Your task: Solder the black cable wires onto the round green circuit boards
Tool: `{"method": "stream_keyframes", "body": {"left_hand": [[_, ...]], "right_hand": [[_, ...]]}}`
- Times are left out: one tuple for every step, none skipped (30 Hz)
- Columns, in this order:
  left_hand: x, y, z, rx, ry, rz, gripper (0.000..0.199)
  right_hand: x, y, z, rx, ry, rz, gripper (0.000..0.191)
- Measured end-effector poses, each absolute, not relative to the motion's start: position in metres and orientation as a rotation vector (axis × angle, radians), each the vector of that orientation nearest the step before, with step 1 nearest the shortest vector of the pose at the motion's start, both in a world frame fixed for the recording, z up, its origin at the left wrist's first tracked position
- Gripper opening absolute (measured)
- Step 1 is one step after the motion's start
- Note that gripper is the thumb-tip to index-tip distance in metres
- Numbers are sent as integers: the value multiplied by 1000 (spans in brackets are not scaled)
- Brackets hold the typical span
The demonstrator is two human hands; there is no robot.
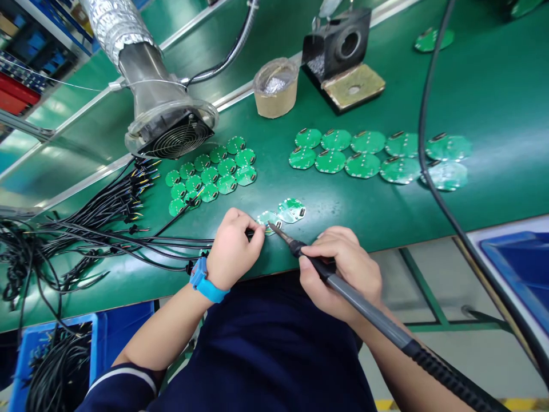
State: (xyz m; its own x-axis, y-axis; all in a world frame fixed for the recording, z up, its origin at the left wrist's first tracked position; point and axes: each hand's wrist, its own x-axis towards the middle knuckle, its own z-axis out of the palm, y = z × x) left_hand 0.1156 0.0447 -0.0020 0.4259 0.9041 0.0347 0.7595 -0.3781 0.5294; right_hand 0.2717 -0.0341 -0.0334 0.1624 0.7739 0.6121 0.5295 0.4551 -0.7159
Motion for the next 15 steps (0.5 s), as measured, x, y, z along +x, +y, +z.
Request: {"method": "stream_keyframes", "body": {"left_hand": [[116,45,-2,2250,1423,426,13],[117,45,-2,2251,1438,403,13],[118,46,-2,2249,1448,379,12],[119,47,-1,2245,1455,357,12],[120,47,-1,2242,1460,336,12],[121,48,0,2238,1465,319,12],[122,48,0,2237,1469,303,12],[123,48,1,2240,1474,288,11],[124,47,2,2248,1483,271,11],[124,46,2,2263,1495,254,11],[124,46,3,2287,1500,235,11],[123,46,4,2315,1498,220,12],[121,47,5,2338,1490,220,13],[117,49,6,2355,1480,242,14],[111,54,8,2368,1477,287,15]], "right_hand": [[271,-34,-34,-1203,-1497,258,21],[271,-35,-35,-1210,-1486,265,21],[271,-36,-36,-1214,-1467,277,21],[271,-36,-37,-1212,-1437,292,21],[271,-37,-39,-1200,-1401,304,22],[272,-37,-41,-1181,-1365,312,22],[273,-38,-43,-1155,-1330,308,23],[275,-37,-46,-1127,-1304,296,24],[276,-37,-48,-1104,-1285,281,24],[278,-36,-51,-1087,-1269,265,25],[280,-35,-54,-1073,-1252,255,25],[282,-34,-56,-1066,-1235,253,24],[284,-33,-58,-1069,-1219,252,21],[285,-32,-59,-1104,-1175,257,18],[286,-31,-60,-1148,-1132,270,13]]}}
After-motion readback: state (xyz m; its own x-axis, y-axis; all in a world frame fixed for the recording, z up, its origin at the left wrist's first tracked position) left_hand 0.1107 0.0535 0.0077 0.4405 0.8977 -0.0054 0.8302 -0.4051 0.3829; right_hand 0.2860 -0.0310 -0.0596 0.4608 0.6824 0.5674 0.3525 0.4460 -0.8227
